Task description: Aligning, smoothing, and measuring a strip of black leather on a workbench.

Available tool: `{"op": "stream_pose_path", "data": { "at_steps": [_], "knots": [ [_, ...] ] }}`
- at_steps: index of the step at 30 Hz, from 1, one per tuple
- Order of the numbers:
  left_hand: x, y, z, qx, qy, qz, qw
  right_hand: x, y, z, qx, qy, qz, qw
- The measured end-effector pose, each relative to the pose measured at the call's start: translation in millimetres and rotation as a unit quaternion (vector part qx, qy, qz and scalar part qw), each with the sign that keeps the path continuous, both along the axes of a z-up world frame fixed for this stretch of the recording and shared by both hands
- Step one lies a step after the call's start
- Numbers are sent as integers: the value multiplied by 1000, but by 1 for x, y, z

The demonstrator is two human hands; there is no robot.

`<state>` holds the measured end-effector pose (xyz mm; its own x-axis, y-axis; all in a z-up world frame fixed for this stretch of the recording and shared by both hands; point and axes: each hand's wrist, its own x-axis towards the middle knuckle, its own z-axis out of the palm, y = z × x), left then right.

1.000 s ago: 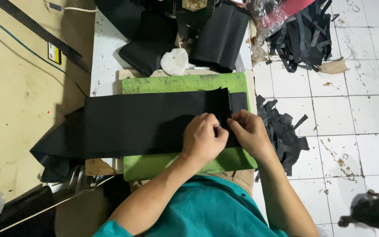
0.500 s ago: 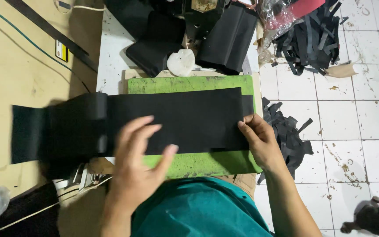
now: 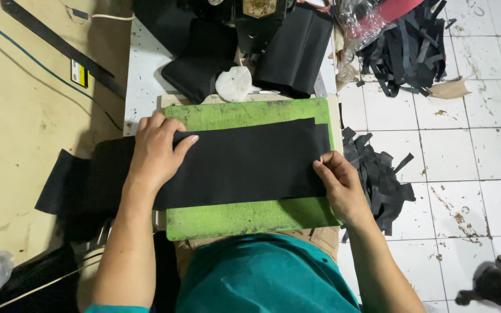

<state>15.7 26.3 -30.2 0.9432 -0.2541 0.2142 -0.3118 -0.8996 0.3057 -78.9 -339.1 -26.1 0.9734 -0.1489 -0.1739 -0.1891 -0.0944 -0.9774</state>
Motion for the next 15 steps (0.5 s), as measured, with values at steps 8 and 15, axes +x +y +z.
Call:
{"op": "stream_pose_path", "data": {
  "at_steps": [8, 15],
  "knots": [
    [-19, -28, 59, -42, 18, -38, 998, -4, 3, 3, -93, -32, 16, 995],
    [-96, -163, 73, -261, 524, -356, 729, -5, 2, 9, 28, -20, 10, 999]
  ]
}}
